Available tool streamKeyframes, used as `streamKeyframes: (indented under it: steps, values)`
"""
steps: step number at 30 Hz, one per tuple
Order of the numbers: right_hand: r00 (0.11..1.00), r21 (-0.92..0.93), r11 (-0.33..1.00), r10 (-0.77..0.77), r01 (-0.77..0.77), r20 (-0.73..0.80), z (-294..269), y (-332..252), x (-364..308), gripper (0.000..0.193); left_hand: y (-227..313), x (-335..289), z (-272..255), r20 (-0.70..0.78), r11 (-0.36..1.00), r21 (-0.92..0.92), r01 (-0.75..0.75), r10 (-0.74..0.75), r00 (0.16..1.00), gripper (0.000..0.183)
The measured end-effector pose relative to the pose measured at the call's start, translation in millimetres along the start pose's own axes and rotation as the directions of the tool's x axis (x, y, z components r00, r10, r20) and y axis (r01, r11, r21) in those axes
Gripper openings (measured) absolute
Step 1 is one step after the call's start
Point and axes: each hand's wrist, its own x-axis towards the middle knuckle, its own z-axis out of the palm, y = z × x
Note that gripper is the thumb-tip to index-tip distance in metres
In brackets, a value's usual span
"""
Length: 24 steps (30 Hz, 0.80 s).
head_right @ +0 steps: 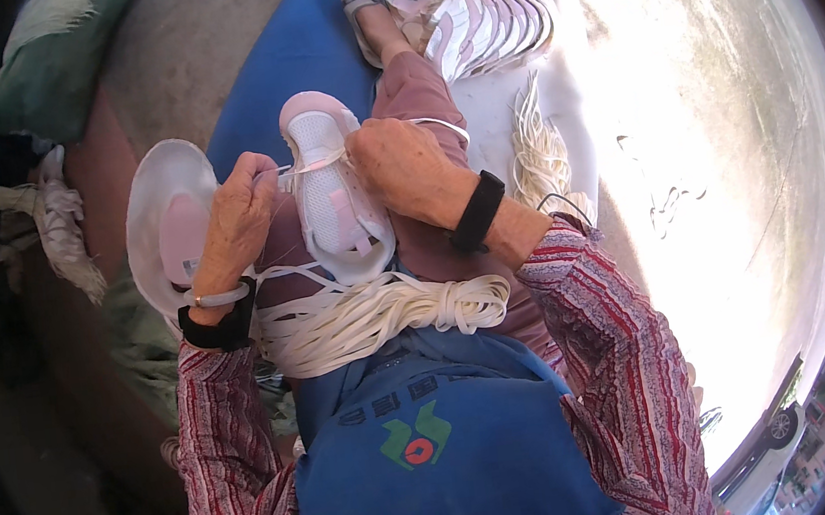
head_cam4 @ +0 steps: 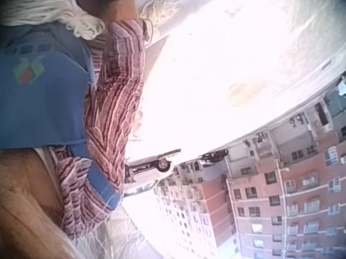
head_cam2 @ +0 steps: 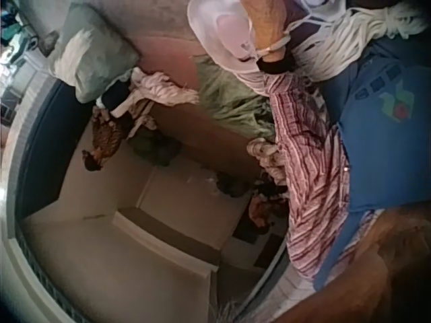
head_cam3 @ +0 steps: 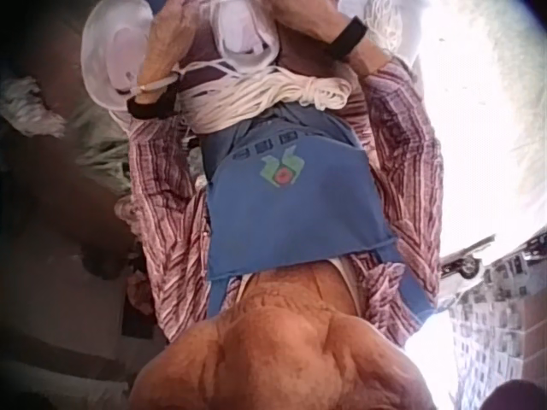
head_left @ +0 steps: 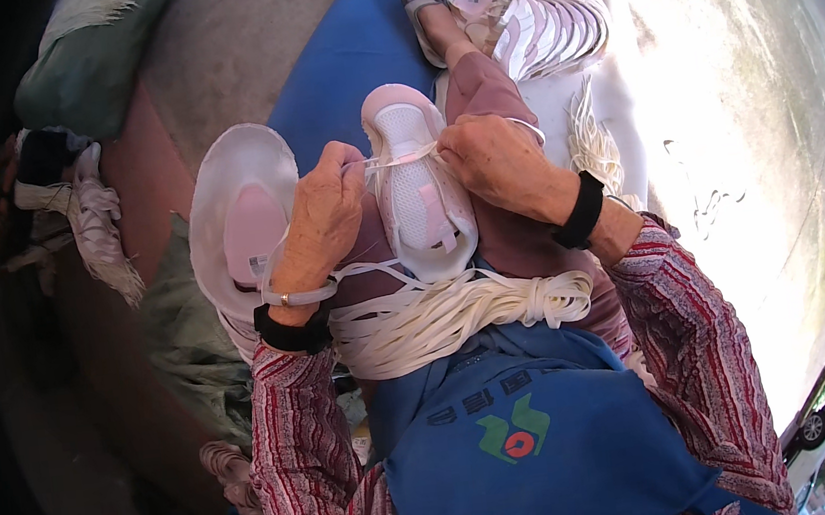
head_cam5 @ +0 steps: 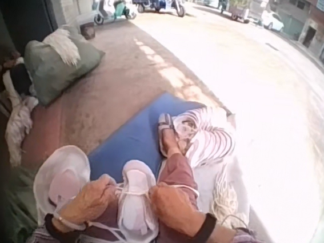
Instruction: Insert and thread laces through the eyelets of a shoe upper.
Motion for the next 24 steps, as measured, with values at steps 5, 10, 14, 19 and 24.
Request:
streamKeyframes:
  steps: [5, 10, 14, 19, 24]
  values:
    - [0.998, -0.025, 1.0, 0.016, -0.014, 0.068, -2.2, -4.1, 2.7, 0.018, -8.5, 5.0, 7.7, -0.036, 0.998, -0.036, -0.056, 0.054, 0.998, 0.015]
    - [0.994, 0.015, 0.996, -0.084, 0.083, 0.063, -0.5, 0.6, 8.5, 0.017, -1.4, -2.9, 8.9, -0.111, 0.996, -0.042, -0.078, 0.073, 0.991, 0.01]
    - [0.982, -0.017, 0.988, -0.148, 0.151, 0.117, 0.7, 5.5, 15.0, 0.014, 11.0, -18.7, 3.0, -0.252, 0.964, 0.094, -0.248, 0.264, 0.931, 0.011]
    - [0.985, 0.04, 0.99, -0.136, 0.132, 0.11, -12.2, 1.3, 14.2, 0.015, 10.6, -35.4, 11.2, -0.1, 0.998, -0.032, -0.059, 0.055, 0.993, 0.014]
    - [0.992, 0.077, 0.99, -0.12, 0.117, 0.033, -11.4, -5.6, 12.4, 0.015, -3.4, -17.5, 10.0, -0.144, 0.975, 0.148, -0.165, 0.186, 0.972, 0.019]
